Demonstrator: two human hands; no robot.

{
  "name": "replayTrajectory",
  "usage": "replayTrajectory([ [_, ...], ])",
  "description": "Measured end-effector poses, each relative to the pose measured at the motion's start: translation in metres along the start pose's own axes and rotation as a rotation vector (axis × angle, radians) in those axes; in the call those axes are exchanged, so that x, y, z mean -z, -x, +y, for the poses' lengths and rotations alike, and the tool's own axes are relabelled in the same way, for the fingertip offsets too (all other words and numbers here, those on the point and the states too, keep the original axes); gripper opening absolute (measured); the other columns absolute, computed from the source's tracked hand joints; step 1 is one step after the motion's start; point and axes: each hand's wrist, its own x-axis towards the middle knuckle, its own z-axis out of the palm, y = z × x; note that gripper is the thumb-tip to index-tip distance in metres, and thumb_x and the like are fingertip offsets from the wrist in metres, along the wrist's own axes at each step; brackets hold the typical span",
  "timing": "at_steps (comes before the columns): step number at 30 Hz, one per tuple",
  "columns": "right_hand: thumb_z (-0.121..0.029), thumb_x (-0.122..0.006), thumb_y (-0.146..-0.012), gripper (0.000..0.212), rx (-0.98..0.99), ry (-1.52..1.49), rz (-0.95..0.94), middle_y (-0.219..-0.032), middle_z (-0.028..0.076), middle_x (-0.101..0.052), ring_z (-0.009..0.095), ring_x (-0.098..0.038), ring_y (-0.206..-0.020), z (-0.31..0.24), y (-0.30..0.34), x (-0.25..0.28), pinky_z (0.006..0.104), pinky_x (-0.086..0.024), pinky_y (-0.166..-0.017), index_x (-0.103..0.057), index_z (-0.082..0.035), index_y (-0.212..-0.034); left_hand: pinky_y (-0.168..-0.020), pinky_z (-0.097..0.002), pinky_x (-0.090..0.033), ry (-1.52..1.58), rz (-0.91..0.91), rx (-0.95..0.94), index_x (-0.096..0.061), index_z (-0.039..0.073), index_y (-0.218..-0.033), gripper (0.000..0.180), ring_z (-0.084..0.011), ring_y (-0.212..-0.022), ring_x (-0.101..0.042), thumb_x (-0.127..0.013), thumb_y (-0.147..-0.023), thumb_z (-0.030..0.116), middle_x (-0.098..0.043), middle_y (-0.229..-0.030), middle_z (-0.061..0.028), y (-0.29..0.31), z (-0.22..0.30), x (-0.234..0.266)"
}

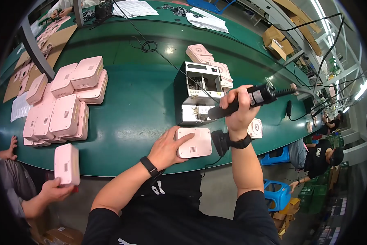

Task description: Assembling small electronic devices by using an electric screwdriver to fasten screws into pink plastic casings on a factory assembly line.

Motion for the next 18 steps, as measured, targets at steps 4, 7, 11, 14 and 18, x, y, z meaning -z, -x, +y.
replayTrajectory([
  [4, -0.021, -0.052, -0.094, 0.017, -0.086, 0.060, -0.081, -0.066, 0.008, -0.051, 0.018, -0.049, -0.050, -0.008, 0.002, -0.003, 0.0355, -0.045, -0.050, -0.047, -0.005, -0.100, -0.095, -0.0426, -0.050, 0.000, 0.030, 0.000, -0.056, 0.026, -0.133, 0.079, -0.0340, -0.114, -0.054, -0.087, -0.061, 0.025, -0.046, -0.127, -0.0128, 0.000, -0.001, 0.001],
  [7, -0.023, -0.053, -0.094, 0.021, -0.118, -0.120, -0.113, -0.067, 0.009, -0.051, 0.018, -0.048, -0.051, -0.016, 0.019, -0.013, 0.0361, -0.045, -0.051, -0.046, -0.005, -0.102, -0.095, -0.0420, -0.050, -0.001, 0.025, -0.012, -0.056, 0.026, -0.133, 0.079, -0.0336, -0.114, -0.054, -0.087, -0.060, 0.025, -0.047, -0.126, -0.0129, 0.001, 0.000, 0.003],
  [11, -0.022, -0.054, -0.093, 0.022, -0.124, -0.196, -0.190, -0.068, 0.010, -0.051, 0.019, -0.049, -0.053, -0.018, 0.027, -0.032, 0.0368, -0.047, -0.054, -0.045, -0.005, -0.104, -0.094, -0.0416, -0.050, 0.010, 0.044, -0.012, -0.056, 0.026, -0.133, 0.080, -0.0330, -0.114, -0.054, -0.087, -0.059, 0.025, -0.047, -0.126, -0.0128, -0.001, 0.000, 0.001],
  [14, -0.022, -0.055, -0.092, 0.023, -0.142, -0.158, -0.234, -0.068, 0.010, -0.051, 0.019, -0.049, -0.053, -0.012, 0.032, -0.039, 0.0369, -0.047, -0.055, -0.045, -0.005, -0.105, -0.094, -0.0413, -0.049, 0.013, 0.046, -0.015, -0.056, 0.026, -0.132, 0.080, -0.0327, -0.115, -0.054, -0.087, -0.059, 0.025, -0.047, -0.126, -0.0129, 0.002, -0.002, 0.000],
  [18, -0.022, -0.056, -0.092, 0.024, -0.171, -0.132, -0.275, -0.069, 0.011, -0.052, 0.020, -0.049, -0.054, -0.005, 0.034, -0.041, 0.0368, -0.047, -0.055, -0.044, -0.005, -0.105, -0.095, -0.0407, -0.049, 0.015, 0.055, -0.022, -0.057, 0.025, -0.131, 0.079, -0.0323, -0.116, -0.053, -0.087, -0.058, 0.024, -0.047, -0.126, -0.0132, 0.002, -0.003, -0.001],
])
